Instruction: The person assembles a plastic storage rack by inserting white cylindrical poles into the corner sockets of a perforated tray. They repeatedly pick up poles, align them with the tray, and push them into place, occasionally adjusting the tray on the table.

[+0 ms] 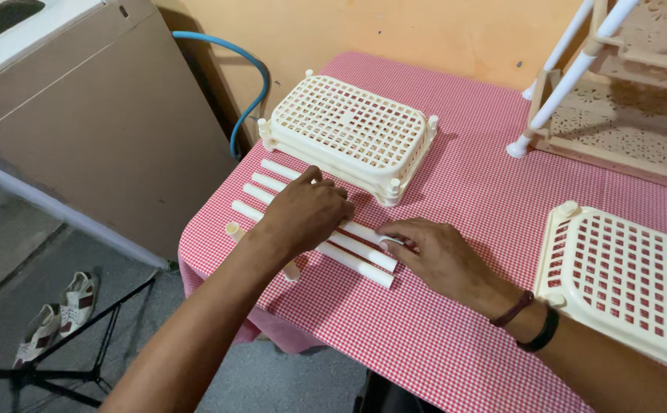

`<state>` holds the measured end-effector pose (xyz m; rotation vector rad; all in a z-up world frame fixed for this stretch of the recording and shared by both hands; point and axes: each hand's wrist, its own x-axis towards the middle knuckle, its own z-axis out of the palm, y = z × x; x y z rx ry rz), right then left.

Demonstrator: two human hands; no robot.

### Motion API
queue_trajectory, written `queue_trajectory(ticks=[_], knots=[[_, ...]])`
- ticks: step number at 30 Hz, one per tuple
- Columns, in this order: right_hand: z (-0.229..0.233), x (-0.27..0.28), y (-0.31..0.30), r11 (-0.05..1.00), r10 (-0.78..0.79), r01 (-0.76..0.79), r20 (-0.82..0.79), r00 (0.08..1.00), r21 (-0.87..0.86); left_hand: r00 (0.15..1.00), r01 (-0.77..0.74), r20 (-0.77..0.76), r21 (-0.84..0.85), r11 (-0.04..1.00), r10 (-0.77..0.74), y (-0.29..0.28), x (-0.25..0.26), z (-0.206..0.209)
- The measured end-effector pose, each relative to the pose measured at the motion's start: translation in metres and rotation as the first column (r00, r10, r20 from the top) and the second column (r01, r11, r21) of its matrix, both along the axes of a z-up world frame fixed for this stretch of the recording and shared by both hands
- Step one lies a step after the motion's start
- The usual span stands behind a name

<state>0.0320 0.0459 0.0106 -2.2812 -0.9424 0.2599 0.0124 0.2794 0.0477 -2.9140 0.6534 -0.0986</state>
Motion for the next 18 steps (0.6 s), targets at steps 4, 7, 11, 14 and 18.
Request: queue_trajectory(ticks=[4,7,11,14,18], knots=[[0.0049,0.0002,0.0030,0.997,-0.015,0.017,0.029,0.999,-0.081,0.999,-0.020,-0.039,0.029,0.999,0.021,-0.0013,0.0004,0.0021],[0.0071,0.0008,0.0035,0.995,-0.014,0.015,0.010,1.000,-0.103,0.999,-0.004,-0.035,-0.050,0.999,0.002,-0.0019,-0.0008,0.0039],[0.0054,0.0004,0.0025,0.997,-0.003,0.006,0.032,0.999,-0.081,0.997,-0.053,-0.068,-0.076,0.996,0.048,-0.0020,-0.0027,0.0029],[0.0053,0.0004,0.0025,0.998,-0.023,0.024,0.008,1.000,-0.065,0.999,-0.036,-0.039,-0.056,0.998,0.034,-0.0019,-0.0028,0.0011],[0.0094,-0.0024,0.0014,0.996,-0.042,0.043,0.006,0.999,-0.079,1.000,-0.006,0.000,-0.032,0.999,0.006,-0.0015,-0.0027,0.0013]])
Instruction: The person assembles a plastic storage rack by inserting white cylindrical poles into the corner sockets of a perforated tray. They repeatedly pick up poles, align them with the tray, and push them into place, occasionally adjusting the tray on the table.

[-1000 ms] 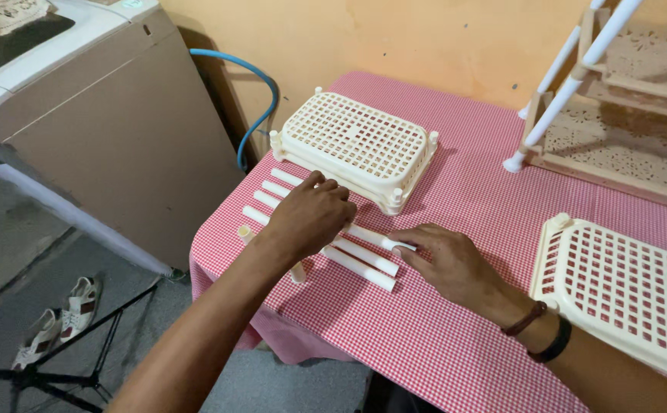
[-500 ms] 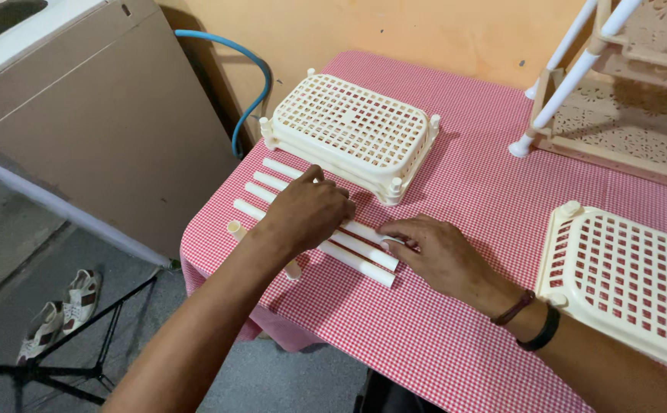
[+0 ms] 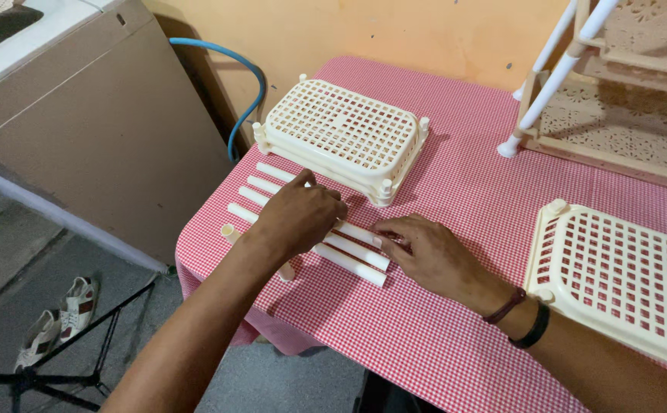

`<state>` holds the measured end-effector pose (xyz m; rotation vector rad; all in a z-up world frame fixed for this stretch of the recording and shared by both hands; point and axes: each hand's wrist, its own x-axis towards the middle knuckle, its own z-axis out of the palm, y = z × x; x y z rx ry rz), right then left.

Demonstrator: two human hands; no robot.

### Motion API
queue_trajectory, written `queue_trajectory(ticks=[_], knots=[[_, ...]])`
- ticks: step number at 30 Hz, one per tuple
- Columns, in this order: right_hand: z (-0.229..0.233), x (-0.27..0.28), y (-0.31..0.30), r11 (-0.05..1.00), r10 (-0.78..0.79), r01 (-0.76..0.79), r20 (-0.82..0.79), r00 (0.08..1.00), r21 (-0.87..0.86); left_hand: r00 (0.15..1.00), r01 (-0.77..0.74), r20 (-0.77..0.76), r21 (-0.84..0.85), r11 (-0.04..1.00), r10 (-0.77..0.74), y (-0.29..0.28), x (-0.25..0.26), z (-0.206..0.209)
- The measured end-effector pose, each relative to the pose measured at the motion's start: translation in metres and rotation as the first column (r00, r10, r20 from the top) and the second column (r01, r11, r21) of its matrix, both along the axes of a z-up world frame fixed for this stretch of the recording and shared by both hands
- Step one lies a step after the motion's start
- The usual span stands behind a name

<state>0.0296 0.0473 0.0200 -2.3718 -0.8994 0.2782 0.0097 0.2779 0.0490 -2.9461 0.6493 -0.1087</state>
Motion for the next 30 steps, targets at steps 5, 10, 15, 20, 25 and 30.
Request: queue_trajectory(ticks=[5,10,15,20,25,30], knots=[[0.006,-0.005,-0.002,1.000,-0.002,0.002,0.052,0.999,-0.002,1.000,-0.016,-0.009,0.048,0.999,0.017,-0.002,-0.005,0.007],[0.009,-0.015,-0.007,0.999,-0.032,0.034,0.053,0.998,-0.035,1.000,-0.009,0.021,0.075,0.997,0.008,-0.008,-0.015,0.011],[0.006,-0.021,-0.011,0.995,-0.030,0.039,0.099,0.995,-0.092,0.999,-0.002,0.039,0.028,1.000,0.001,-0.014,-0.020,0.007],[0.003,-0.020,-0.017,0.998,-0.001,0.013,0.165,0.986,-0.068,0.998,-0.005,0.065,0.020,1.000,0.004,-0.019,-0.019,0.001],[0.008,-0.021,-0.014,0.997,-0.060,0.062,0.042,0.997,-0.050,0.999,-0.010,0.047,0.051,0.999,0.007,-0.019,-0.014,-0.009],[0.015,-0.025,-0.010,0.984,-0.103,0.095,-0.051,0.993,-0.148,1.000,-0.003,0.029,-0.034,0.999,0.004,-0.015,-0.006,-0.019]])
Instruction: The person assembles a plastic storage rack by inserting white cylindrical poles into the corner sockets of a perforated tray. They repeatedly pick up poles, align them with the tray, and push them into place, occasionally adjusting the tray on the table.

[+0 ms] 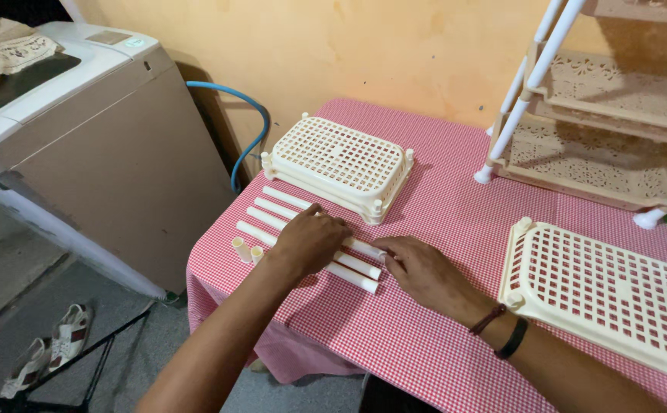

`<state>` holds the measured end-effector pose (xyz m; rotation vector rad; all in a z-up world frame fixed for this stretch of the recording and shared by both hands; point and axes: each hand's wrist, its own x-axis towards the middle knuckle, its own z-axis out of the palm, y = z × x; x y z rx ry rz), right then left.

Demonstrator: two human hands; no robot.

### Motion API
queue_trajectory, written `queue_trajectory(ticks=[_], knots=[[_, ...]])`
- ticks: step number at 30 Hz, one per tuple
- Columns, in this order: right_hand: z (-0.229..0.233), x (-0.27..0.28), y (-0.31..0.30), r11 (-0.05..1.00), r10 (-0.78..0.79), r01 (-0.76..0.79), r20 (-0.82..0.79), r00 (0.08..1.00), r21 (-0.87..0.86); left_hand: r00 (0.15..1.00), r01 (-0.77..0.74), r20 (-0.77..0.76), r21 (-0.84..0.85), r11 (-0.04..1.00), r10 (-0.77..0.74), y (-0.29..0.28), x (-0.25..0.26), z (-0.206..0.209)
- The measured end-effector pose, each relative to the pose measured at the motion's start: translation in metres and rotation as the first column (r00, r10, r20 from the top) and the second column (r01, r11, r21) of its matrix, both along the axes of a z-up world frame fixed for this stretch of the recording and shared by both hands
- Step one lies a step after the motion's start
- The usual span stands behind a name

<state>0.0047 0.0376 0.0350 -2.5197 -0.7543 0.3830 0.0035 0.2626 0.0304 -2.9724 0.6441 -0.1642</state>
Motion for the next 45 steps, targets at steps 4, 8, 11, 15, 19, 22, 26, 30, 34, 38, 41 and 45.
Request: queue_trajectory(ticks=[4,8,11,15,19,22,26,30,34,38,41,45], knots=[[-0.005,0.003,0.000,0.993,0.103,-0.109,0.116,0.988,0.044,0.993,-0.049,-0.109,0.030,0.998,0.052,0.003,0.002,0.002],[-0.012,0.006,-0.001,0.992,0.106,-0.114,0.114,0.988,0.063,0.981,-0.098,-0.164,0.060,0.993,0.107,-0.001,0.000,0.008],[-0.013,0.006,-0.001,0.994,0.095,-0.100,0.090,0.991,0.047,0.979,-0.098,-0.173,0.071,0.993,0.109,-0.001,-0.003,0.012],[-0.010,0.005,0.000,0.994,0.091,-0.096,0.078,0.993,0.060,0.984,-0.083,-0.152,0.062,0.995,0.091,0.000,-0.005,0.013],[-0.008,0.003,0.000,0.995,0.076,-0.081,0.086,0.993,0.057,0.988,-0.070,-0.136,0.004,0.998,0.070,0.003,-0.004,0.009],[-0.007,0.002,0.001,0.995,0.067,-0.071,0.057,0.996,0.065,0.989,-0.059,-0.132,0.034,0.998,0.063,0.004,-0.001,0.007],[-0.007,0.002,0.001,0.993,0.070,-0.076,0.065,0.995,0.089,0.994,-0.040,-0.103,-0.009,0.999,0.039,0.006,0.000,0.004],[-0.006,0.002,0.000,0.996,0.049,-0.052,0.054,0.997,0.068,0.992,-0.045,-0.118,-0.009,0.999,0.044,0.005,0.000,0.005],[-0.008,0.003,-0.001,0.987,0.091,-0.106,0.126,0.988,0.119,0.987,-0.072,-0.148,-0.031,0.997,0.066,0.002,-0.001,0.008],[-0.010,0.005,-0.001,0.997,0.056,-0.059,0.052,0.997,0.054,0.973,-0.143,-0.190,-0.065,0.988,0.128,-0.002,-0.001,0.012],[-0.012,0.006,-0.001,0.996,0.068,-0.072,0.082,0.994,0.056,0.971,-0.151,-0.196,-0.050,0.987,0.138,-0.004,0.000,0.014],[-0.014,0.005,-0.001,0.998,0.044,-0.047,0.073,0.996,0.039,0.976,-0.134,-0.180,-0.064,0.989,0.121,-0.005,0.000,0.014]])
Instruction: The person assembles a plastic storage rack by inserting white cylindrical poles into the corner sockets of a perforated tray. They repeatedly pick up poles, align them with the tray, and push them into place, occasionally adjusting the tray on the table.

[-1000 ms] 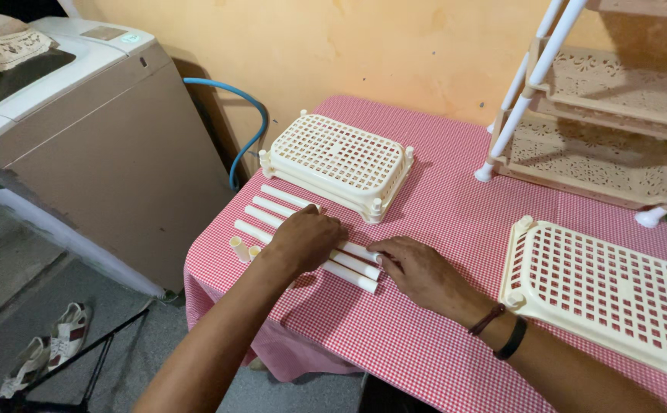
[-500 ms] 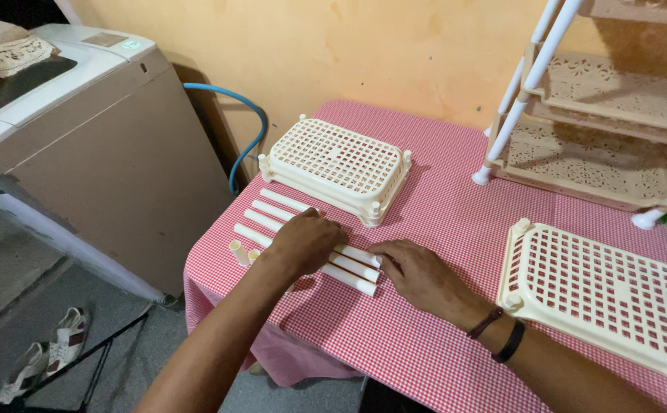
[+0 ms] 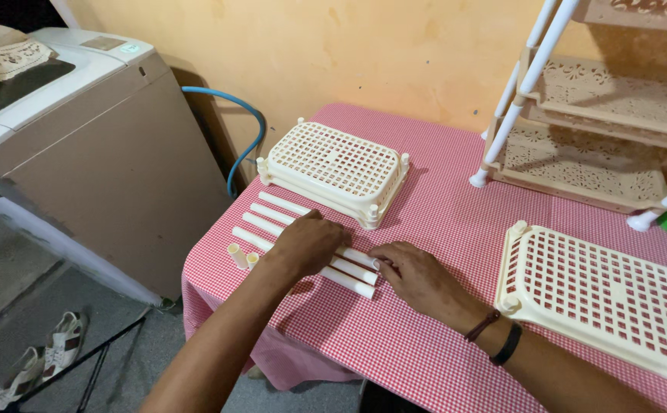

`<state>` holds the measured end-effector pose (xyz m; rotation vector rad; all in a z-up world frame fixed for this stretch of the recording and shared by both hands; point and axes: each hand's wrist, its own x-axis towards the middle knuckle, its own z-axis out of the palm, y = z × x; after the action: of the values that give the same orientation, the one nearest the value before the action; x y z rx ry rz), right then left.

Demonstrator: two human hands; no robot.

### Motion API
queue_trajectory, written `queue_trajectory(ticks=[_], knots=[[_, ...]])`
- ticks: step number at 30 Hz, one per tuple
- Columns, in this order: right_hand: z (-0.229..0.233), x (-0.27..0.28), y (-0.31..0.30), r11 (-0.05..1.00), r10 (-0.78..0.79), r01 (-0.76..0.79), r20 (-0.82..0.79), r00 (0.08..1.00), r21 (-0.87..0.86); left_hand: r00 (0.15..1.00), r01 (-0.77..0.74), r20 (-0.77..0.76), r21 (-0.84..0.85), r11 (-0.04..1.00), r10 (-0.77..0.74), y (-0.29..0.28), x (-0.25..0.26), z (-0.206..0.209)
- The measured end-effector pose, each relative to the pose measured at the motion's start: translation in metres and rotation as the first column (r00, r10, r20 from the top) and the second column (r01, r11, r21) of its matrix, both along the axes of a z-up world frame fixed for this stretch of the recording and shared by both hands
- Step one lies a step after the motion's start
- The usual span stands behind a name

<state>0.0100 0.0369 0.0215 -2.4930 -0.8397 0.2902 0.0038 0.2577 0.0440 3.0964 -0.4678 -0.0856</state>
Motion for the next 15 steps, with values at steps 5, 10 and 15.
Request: queue_trajectory(ticks=[5,10,15], knots=[[0.000,-0.001,0.001,0.999,0.001,-0.001,0.001,1.000,0.042,1.000,0.026,0.011,0.001,1.000,-0.026,0.004,-0.001,0.000],[0.006,-0.004,0.004,1.000,-0.021,0.022,-0.035,0.999,0.016,0.998,0.057,0.009,0.038,0.998,-0.058,0.007,-0.002,0.001],[0.014,-0.010,0.005,0.999,-0.034,0.035,-0.049,0.998,0.020,1.000,0.021,-0.004,0.019,1.000,-0.021,0.004,-0.002,0.000]])
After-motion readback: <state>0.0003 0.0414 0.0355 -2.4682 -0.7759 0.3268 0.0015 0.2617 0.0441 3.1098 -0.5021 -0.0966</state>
